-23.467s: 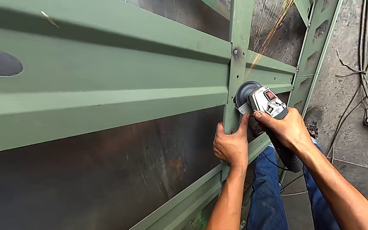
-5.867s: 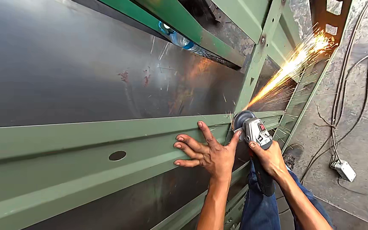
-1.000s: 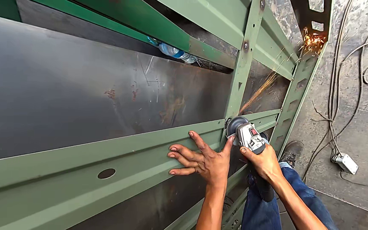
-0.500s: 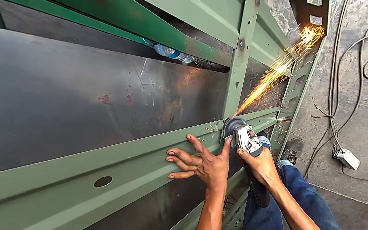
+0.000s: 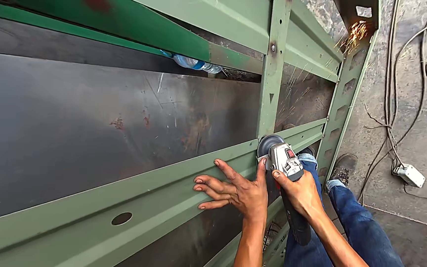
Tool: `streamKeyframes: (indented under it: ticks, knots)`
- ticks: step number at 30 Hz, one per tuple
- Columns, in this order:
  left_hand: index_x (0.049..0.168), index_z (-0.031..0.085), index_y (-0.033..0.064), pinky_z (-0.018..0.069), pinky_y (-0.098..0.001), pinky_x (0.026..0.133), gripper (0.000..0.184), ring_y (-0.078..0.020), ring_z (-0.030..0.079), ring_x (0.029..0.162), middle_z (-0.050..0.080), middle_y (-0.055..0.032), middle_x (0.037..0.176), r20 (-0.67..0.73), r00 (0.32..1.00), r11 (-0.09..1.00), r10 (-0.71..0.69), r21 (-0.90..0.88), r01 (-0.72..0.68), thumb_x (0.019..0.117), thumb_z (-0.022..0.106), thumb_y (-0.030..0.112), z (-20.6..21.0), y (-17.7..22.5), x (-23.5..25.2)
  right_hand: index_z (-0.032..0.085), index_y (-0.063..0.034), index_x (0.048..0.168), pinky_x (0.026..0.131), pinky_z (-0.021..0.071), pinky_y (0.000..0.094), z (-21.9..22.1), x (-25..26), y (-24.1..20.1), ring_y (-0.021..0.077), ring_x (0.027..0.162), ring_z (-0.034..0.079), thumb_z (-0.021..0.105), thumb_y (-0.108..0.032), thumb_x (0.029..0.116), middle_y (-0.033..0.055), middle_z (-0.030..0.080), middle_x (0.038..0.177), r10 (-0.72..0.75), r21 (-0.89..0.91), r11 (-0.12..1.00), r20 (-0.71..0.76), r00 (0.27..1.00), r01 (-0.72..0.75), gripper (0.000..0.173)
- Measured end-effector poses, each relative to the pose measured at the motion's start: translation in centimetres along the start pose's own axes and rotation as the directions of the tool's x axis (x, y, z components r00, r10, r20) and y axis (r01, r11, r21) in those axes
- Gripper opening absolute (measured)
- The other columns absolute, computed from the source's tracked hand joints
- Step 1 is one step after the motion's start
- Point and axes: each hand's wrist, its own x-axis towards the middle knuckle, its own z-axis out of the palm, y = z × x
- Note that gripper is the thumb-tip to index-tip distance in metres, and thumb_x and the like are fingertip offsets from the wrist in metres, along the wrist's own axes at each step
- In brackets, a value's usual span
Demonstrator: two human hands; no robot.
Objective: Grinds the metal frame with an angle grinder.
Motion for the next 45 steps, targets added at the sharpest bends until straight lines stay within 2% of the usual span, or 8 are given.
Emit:
streamKeyframes:
  ticks: [5,10,14,23,30,36,40,45]
  knots:
    - [0.161,0.022,-0.0002,-0.0055,-0.0757,0.112,0.125,-0.0567,0.003,0.151,0.014,-0.0434,0.158,-0.008,0.998,0.998,0.064,-0.004,-0.064,0.0751,0.064,0.08,0.0,-1.1,-0.5,0.073,-0.0217,0.086,0.064,0.0599,0.0388,0.3,-0.8,0.5,0.0088,0.066,0.068,0.07,-0.088,0.0631,-0.0071,0.069,0.071,0.02,-0.008,1.0,-0.001,1.0,-0.02,0.07]
    - [0.161,0.019,-0.0002,-0.0063,-0.0766,0.112,0.116,-0.0584,0.001,0.15,0.013,-0.0445,0.157,0.007,1.0,1.0,-0.003,-0.023,0.003,0.0821,0.064,0.073,-0.3,0.0,-0.1,0.073,-0.0228,0.085,0.064,0.0605,0.0398,0.4,-0.5,-0.8,0.01,0.065,0.069,0.072,-0.085,0.0627,-0.0059,0.069,0.071,0.007,0.017,1.0,0.007,1.0,-0.008,0.066]
    - [0.158,0.026,-0.003,-0.0045,-0.0725,0.115,0.107,-0.0527,0.007,0.153,0.02,-0.0403,0.159,-0.018,0.998,0.997,0.054,-0.049,-0.055,0.0866,0.062,0.068,-0.5,-1.1,-0.6,0.074,-0.022,0.086,0.068,0.0593,0.0395,1.0,-1.6,-0.4,0.0071,0.072,0.069,0.069,-0.088,0.0617,-0.0085,0.069,0.074,-0.027,-0.026,0.999,0.003,1.0,0.027,0.071]
    - [0.158,0.024,-0.0042,-0.0049,-0.0731,0.114,0.122,-0.0524,0.005,0.153,0.015,-0.0408,0.16,-0.012,0.999,0.998,0.049,-0.048,-0.05,0.0773,0.064,0.077,-0.6,-0.9,-0.6,0.073,-0.0144,0.089,0.063,0.0634,0.0382,1.1,-1.0,2.0,0.0137,0.065,0.071,0.074,-0.078,0.0689,-0.0014,0.072,0.074,-0.044,0.267,0.963,0.045,0.998,0.031,0.067]
    - [0.159,0.023,-0.0017,-0.0037,-0.073,0.114,0.115,-0.0525,0.006,0.153,0.015,-0.0413,0.159,-0.022,0.997,0.996,0.079,-0.035,-0.079,0.0809,0.065,0.072,-0.5,-1.2,-0.7,0.073,-0.0159,0.089,0.064,0.0633,0.0389,1.8,-1.3,1.7,0.0132,0.066,0.071,0.073,-0.079,0.0687,-0.0022,0.072,0.074,0.003,0.243,0.97,0.056,0.998,-0.016,0.066]
    - [0.16,0.018,-0.0027,-0.0091,-0.0752,0.112,0.133,-0.058,-0.001,0.15,0.011,-0.0466,0.156,-0.009,1.0,1.0,-0.017,0.001,0.018,0.0703,0.068,0.08,0.1,0.4,-0.3,0.073,-0.0152,0.09,0.062,0.0638,0.0401,0.2,0.1,0.9,0.017,0.064,0.071,0.075,-0.075,0.0705,0.0016,0.071,0.073,0.055,0.24,0.968,0.066,0.996,-0.069,0.063]
    - [0.159,0.02,-0.0046,-0.0057,-0.0746,0.114,0.127,-0.0571,0.006,0.151,0.016,-0.0453,0.156,-0.014,1.0,1.0,0.025,-0.008,-0.025,0.074,0.067,0.078,-0.1,-0.3,-0.6,0.073,-0.0166,0.089,0.062,0.063,0.0395,0.1,-0.2,1.2,0.0151,0.063,0.071,0.074,-0.079,0.0689,-0.0003,0.071,0.073,0.049,0.19,0.98,0.088,0.995,-0.065,0.066]
    - [0.161,0.019,0.0003,-0.0058,-0.0776,0.111,0.131,-0.058,0.001,0.15,0.011,-0.0444,0.158,-0.01,1.0,1.0,-0.003,0.003,0.003,0.0708,0.066,0.083,0.3,0.1,-0.4,0.073,-0.018,0.087,0.062,0.0631,0.0403,0.2,0.1,0.9,0.0149,0.064,0.071,0.073,-0.079,0.0689,-0.0013,0.071,0.071,0.059,0.167,0.984,0.045,0.997,-0.066,0.064]
